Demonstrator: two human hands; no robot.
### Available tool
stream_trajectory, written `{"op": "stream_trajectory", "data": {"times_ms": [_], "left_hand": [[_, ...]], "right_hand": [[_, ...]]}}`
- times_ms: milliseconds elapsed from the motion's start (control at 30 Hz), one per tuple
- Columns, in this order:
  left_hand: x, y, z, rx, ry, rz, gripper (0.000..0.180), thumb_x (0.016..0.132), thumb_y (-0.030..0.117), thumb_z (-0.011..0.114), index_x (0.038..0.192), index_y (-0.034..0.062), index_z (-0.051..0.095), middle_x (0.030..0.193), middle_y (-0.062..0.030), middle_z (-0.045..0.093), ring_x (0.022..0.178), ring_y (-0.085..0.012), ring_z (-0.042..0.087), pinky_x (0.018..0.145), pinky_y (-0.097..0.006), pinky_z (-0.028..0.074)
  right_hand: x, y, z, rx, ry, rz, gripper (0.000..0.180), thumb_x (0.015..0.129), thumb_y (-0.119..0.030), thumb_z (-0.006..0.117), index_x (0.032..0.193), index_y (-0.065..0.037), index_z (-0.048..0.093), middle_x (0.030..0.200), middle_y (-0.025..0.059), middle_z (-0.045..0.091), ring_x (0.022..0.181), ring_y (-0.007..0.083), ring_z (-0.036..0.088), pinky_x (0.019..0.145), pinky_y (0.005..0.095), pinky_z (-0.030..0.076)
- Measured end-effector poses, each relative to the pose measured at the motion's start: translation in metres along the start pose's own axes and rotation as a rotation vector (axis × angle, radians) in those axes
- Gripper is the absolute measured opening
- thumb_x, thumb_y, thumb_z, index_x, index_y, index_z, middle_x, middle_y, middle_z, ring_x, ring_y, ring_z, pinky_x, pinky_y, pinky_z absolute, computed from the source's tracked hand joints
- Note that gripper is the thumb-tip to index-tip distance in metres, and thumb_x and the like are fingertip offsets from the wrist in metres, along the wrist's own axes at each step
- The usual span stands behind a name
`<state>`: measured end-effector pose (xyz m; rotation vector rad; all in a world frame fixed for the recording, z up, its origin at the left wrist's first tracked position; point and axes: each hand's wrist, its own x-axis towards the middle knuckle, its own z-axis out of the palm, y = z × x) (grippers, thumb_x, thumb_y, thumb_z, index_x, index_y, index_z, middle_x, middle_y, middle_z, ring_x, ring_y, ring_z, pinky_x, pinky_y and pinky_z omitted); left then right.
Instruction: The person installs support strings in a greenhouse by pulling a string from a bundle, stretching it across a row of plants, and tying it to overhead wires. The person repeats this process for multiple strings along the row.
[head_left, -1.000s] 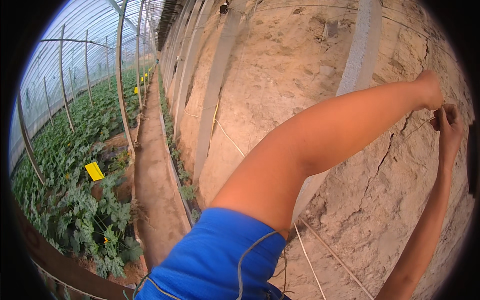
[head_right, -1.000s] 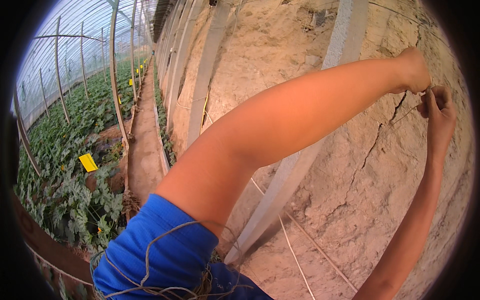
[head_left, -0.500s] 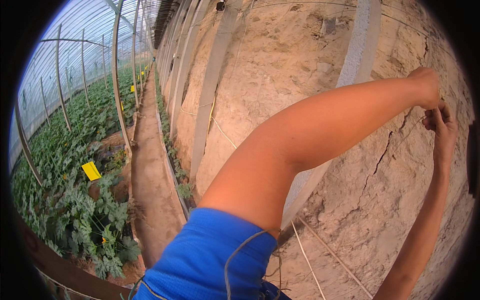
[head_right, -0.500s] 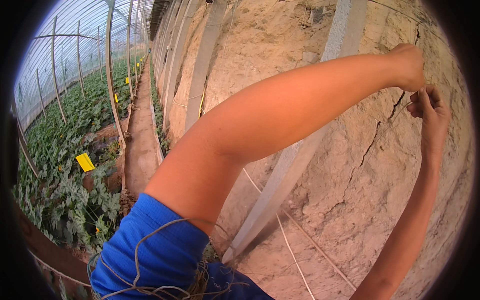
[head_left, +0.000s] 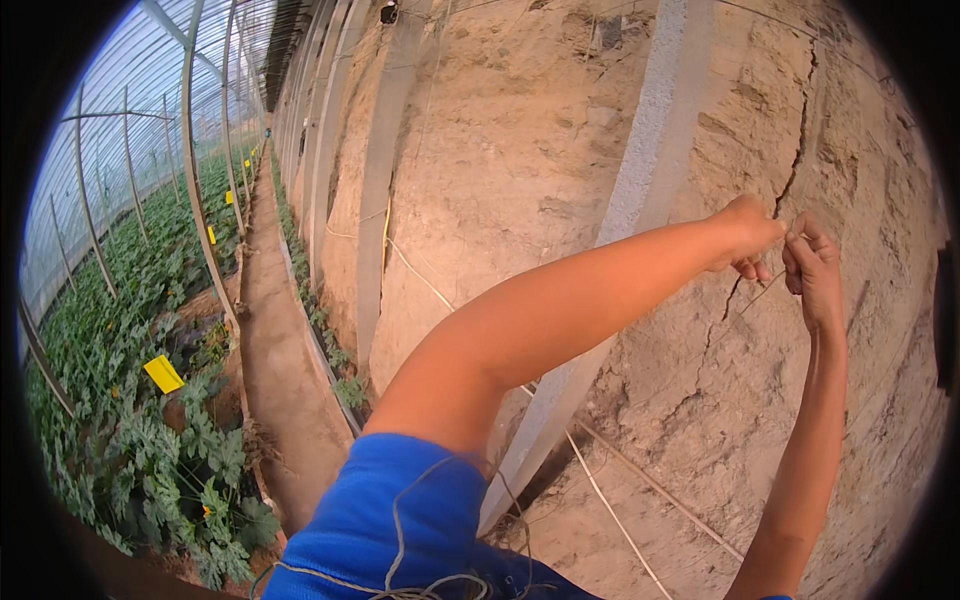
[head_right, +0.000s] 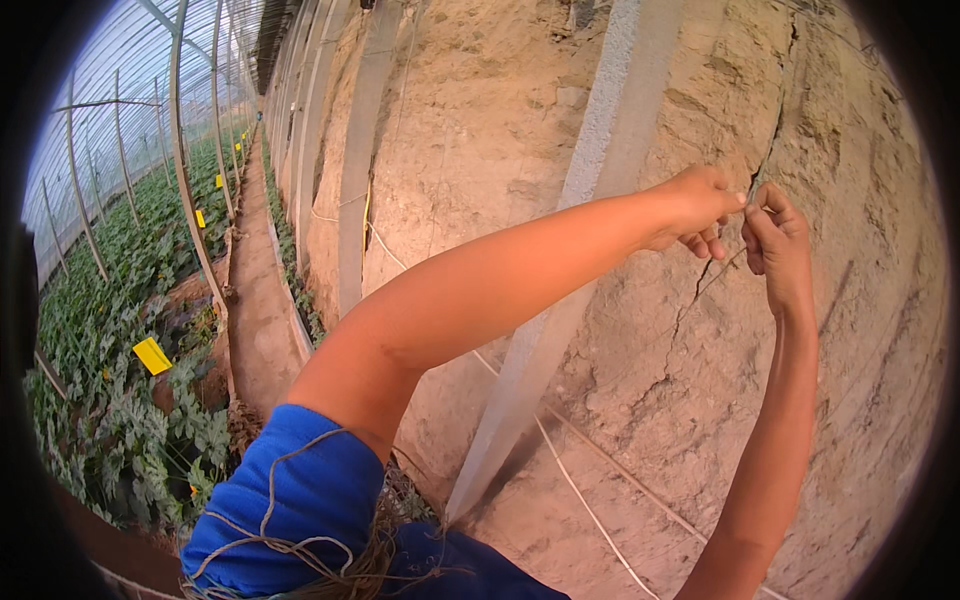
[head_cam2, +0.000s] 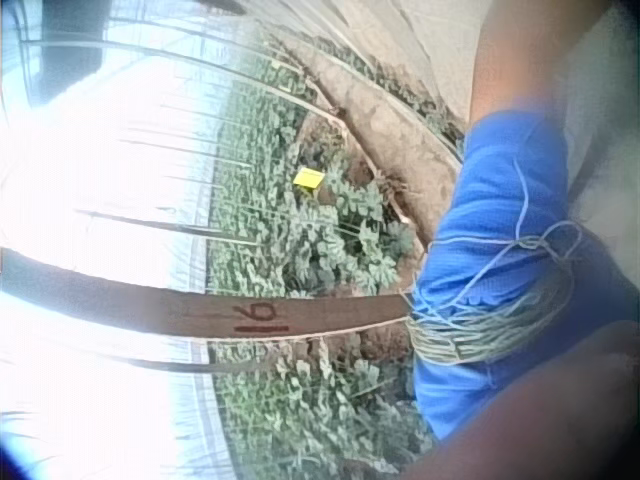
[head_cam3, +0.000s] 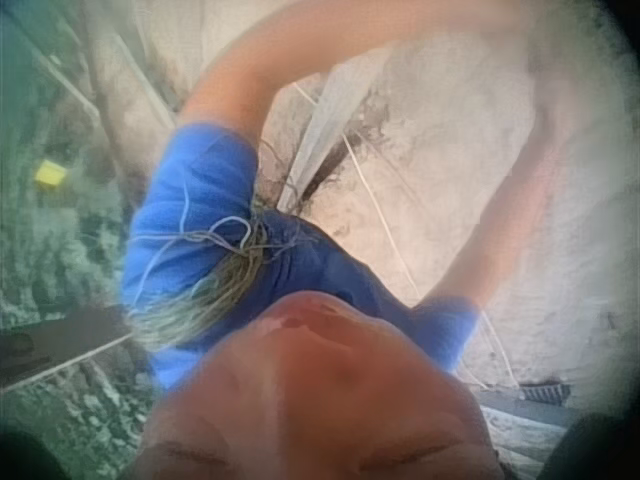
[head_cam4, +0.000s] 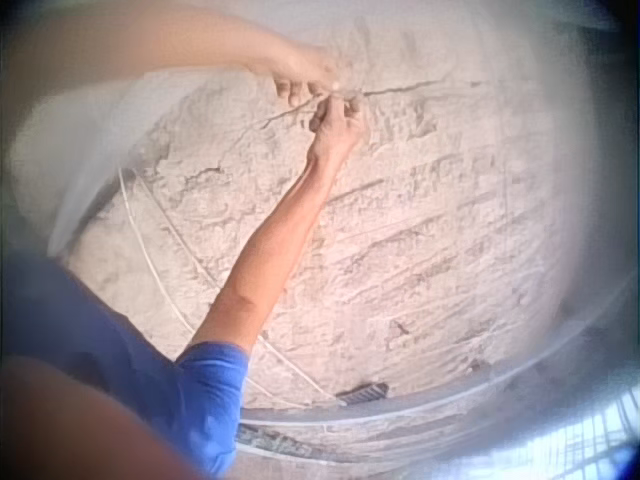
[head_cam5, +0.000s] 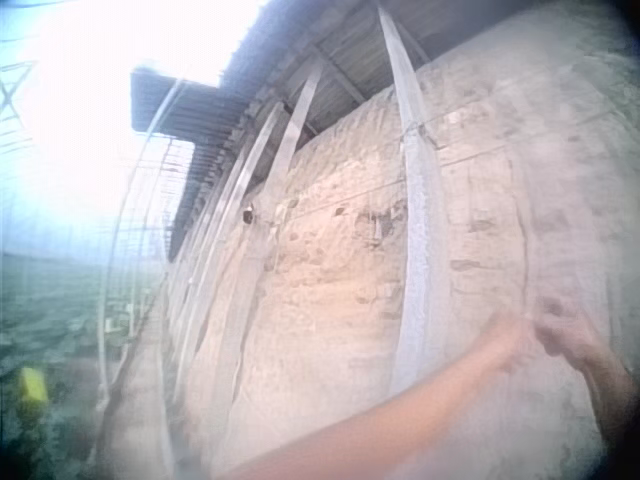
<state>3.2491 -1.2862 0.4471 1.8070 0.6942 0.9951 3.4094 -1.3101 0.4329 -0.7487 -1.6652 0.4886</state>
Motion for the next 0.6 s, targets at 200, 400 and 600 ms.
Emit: {"op": "stream_trajectory", "data": {"times_ms": [200, 400, 600], "left_hand": [[-0.048, -0.051, 0.013, -0.268, -0.215, 0.014, 0.036, 0.102, 0.025, 0.037, 0.123, -0.0023, 0.048, 0.086, -0.0100, 0.061, 0.079, -0.0213, 0.064, 0.067, -0.031, 0.051], [-0.094, -0.092, -0.030, 1.098, 0.156, 0.454, 0.017, 0.086, 0.009, 0.051, 0.099, -0.0004, 0.057, 0.059, -0.0173, 0.059, 0.056, -0.0341, 0.061, 0.052, -0.046, 0.048], [-0.181, -0.160, -0.058, 1.448, -0.224, 0.036, 0.023, 0.076, 0.007, 0.053, 0.097, -0.0029, 0.057, 0.069, -0.0236, 0.064, 0.063, -0.0396, 0.065, 0.062, -0.051, 0.052]], "right_hand": [[0.007, 0.005, 0.011, 0.143, -0.045, 0.017, 0.015, 0.090, -0.010, 0.054, 0.078, -0.011, 0.045, 0.058, -0.0048, 0.041, 0.046, 0.0032, 0.032, 0.042, 0.0209, 0.026], [-0.007, 0.024, 0.075, 0.759, -0.080, 0.155, 0.022, 0.096, -0.024, 0.053, 0.102, -0.002, 0.054, 0.068, 0.0009, 0.053, 0.050, 0.0084, 0.039, 0.050, 0.0243, 0.034], [0.022, 0.058, 0.086, 0.640, 0.013, 0.205, 0.018, 0.097, -0.017, 0.051, 0.098, 0.000, 0.059, 0.069, 0.0029, 0.056, 0.049, 0.0076, 0.046, 0.047, 0.0235, 0.037]]}}
